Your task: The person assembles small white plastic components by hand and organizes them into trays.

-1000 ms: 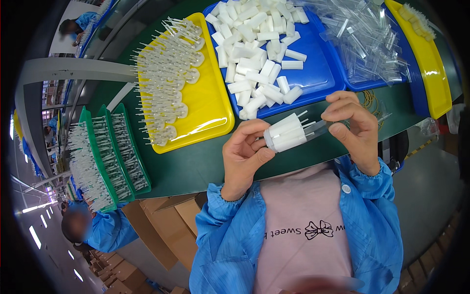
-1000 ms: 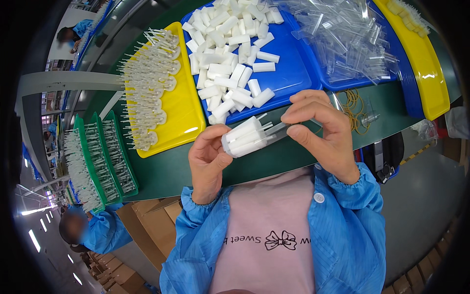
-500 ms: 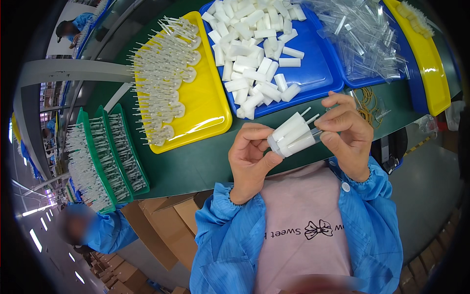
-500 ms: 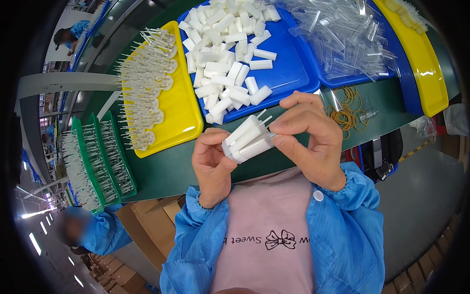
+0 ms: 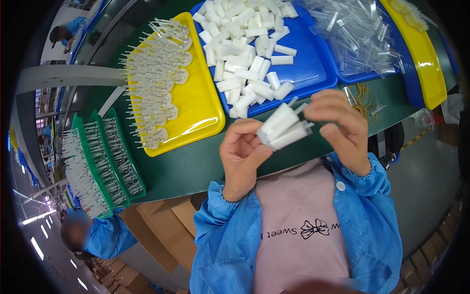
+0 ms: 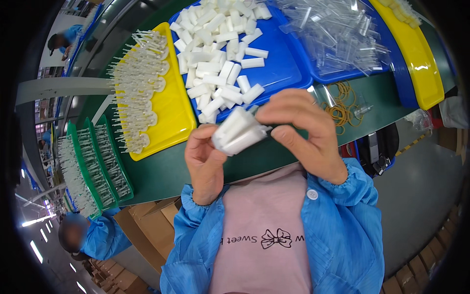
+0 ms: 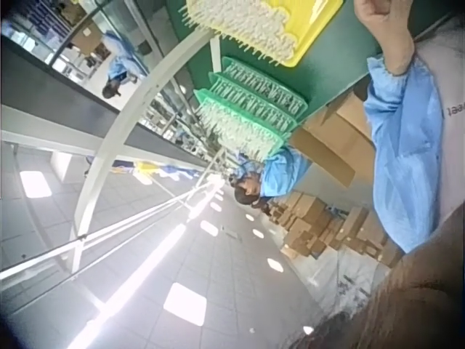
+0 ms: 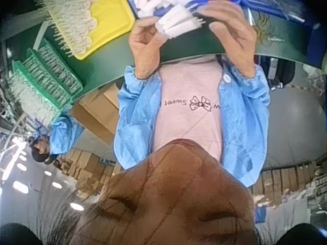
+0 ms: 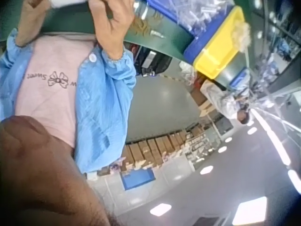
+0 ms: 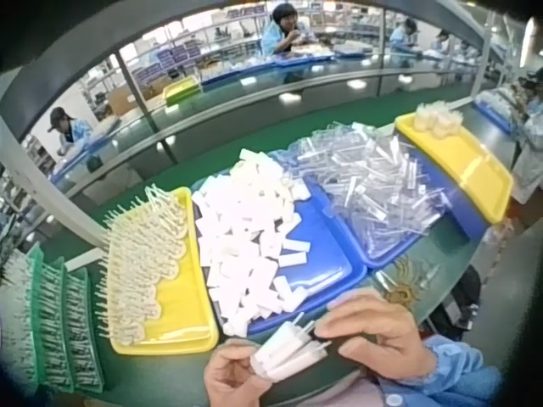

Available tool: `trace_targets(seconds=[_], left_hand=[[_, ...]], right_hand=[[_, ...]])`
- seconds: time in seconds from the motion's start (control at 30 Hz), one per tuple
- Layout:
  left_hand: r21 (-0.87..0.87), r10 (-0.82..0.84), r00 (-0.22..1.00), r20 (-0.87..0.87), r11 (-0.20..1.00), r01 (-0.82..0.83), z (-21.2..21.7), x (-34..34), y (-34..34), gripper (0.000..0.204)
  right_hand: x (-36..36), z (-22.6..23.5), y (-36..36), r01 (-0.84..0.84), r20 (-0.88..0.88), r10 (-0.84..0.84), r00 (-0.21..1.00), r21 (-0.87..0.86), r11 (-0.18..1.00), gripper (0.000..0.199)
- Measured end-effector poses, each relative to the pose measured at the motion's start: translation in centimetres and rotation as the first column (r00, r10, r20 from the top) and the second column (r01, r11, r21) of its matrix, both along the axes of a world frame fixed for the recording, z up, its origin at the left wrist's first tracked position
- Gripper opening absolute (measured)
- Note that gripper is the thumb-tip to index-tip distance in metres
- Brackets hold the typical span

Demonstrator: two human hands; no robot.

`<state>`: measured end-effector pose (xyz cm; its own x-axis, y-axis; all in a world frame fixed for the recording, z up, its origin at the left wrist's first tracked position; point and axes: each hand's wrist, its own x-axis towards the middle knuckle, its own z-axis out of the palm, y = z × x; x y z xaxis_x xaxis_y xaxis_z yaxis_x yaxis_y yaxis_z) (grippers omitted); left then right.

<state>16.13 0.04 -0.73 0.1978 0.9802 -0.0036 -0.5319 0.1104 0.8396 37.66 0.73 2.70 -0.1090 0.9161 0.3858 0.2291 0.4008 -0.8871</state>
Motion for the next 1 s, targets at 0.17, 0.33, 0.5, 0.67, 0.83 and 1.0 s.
trace_targets(seconds=[0.17, 0.33, 0.5, 0.67, 0.83, 1.0], left_hand=[[-0.016, 0.060, 0.994, -0.092, 0.998, -0.061, 0.0, -1.3, 0.3, 0.038], [-0.015, 0.082, 0.987, -0.135, 0.996, -0.085, 0.0, -1.0, 0.5, 0.046], [-0.035, 0.094, 0.983, -0.159, 0.994, -0.101, -0.2, -1.1, 0.3, 0.051], [-0.009, 0.088, 0.981, -0.175, 0.996, -0.091, 0.3, -0.4, -0.1, 0.043], [0.137, 0.089, 0.988, -0.124, 0.988, -0.072, 0.2, -0.1, -0.3, 0.042], [0.245, 0.104, 0.967, -0.231, 0.969, -0.045, 0.7, 0.1, -0.5, 0.041]], right_hand=[[3.7, -0.2, -0.4, 0.285, 0.300, -0.270, 0.915, -0.009, 0.958, 0.020], [3.5, -2.8, -1.5, 0.323, 0.770, -0.284, 0.571, 0.107, 0.940, 0.019], [3.1, -2.3, -1.6, 0.349, 0.690, -0.370, 0.622, 0.180, 0.920, 0.018], [3.4, 0.1, -1.3, 0.210, 0.270, -0.188, 0.944, -0.056, 0.976, 0.018], [2.6, 0.6, -1.0, 0.066, -0.167, -0.084, 0.982, -0.111, 0.992, 0.022], [1.8, 0.7, -0.2, 0.058, -0.332, -0.073, 0.940, -0.054, 0.997, 0.027]])
